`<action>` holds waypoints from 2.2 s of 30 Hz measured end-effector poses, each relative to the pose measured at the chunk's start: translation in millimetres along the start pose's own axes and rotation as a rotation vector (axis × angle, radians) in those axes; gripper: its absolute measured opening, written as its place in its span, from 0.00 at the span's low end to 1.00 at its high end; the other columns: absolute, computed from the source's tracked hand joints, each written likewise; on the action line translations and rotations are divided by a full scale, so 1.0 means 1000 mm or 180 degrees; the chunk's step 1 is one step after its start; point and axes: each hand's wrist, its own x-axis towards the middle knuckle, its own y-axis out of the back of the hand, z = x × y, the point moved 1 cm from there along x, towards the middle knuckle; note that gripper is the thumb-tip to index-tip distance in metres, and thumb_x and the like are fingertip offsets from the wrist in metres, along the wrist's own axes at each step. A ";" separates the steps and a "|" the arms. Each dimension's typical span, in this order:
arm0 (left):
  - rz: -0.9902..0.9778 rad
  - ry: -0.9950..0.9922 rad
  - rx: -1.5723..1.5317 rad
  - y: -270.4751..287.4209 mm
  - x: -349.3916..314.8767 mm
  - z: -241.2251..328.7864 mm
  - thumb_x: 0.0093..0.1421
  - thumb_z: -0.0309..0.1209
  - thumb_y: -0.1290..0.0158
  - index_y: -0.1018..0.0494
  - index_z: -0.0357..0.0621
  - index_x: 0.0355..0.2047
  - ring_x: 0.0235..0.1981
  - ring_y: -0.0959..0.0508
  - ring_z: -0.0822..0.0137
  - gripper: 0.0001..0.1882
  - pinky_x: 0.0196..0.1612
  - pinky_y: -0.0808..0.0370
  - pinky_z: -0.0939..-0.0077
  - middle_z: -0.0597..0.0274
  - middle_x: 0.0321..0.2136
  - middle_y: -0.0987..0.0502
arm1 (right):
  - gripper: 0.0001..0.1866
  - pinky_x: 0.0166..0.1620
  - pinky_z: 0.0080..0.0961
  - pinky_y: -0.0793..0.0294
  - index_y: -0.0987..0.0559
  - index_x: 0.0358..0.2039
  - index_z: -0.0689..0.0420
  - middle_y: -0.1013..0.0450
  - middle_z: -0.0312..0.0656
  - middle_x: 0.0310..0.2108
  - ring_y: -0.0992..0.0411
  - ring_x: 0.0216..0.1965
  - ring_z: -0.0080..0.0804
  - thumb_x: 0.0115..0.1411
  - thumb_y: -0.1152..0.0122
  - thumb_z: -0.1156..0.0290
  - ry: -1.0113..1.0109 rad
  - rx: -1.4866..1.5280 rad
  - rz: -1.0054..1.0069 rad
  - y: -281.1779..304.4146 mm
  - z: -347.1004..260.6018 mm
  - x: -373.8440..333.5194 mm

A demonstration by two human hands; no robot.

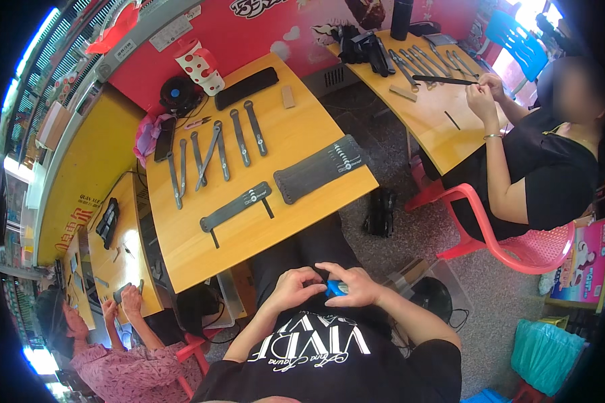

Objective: Measuring and inspecting multiple black leather straps with metallic hardware using a measuring tape.

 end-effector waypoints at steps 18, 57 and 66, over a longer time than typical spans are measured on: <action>0.0099 -0.0016 0.0076 -0.001 -0.002 -0.001 0.52 0.36 0.37 0.20 0.42 0.31 0.28 0.19 0.62 0.11 0.31 0.25 0.71 0.58 0.28 0.20 | 0.48 0.39 0.31 0.26 0.41 0.64 0.52 0.24 0.43 0.31 0.24 0.31 0.41 0.44 0.27 0.60 -0.0014 0.0082 -0.0067 0.000 -0.001 0.001; 0.1063 -0.0123 -0.0092 0.043 -0.039 -0.010 0.52 0.38 0.37 0.20 0.43 0.31 0.28 0.19 0.60 0.12 0.31 0.25 0.70 0.58 0.28 0.21 | 0.48 0.38 0.30 0.27 0.41 0.65 0.52 0.24 0.43 0.31 0.24 0.30 0.39 0.44 0.27 0.62 0.0468 -0.0514 -0.0625 0.007 -0.057 0.071; 0.0853 -0.0138 -0.0014 0.061 -0.003 -0.012 0.53 0.38 0.38 0.20 0.43 0.30 0.29 0.19 0.59 0.12 0.32 0.25 0.69 0.58 0.28 0.21 | 0.48 0.39 0.29 0.28 0.41 0.64 0.54 0.24 0.44 0.31 0.25 0.31 0.39 0.44 0.27 0.64 0.0308 -0.0275 -0.0468 0.027 -0.044 0.083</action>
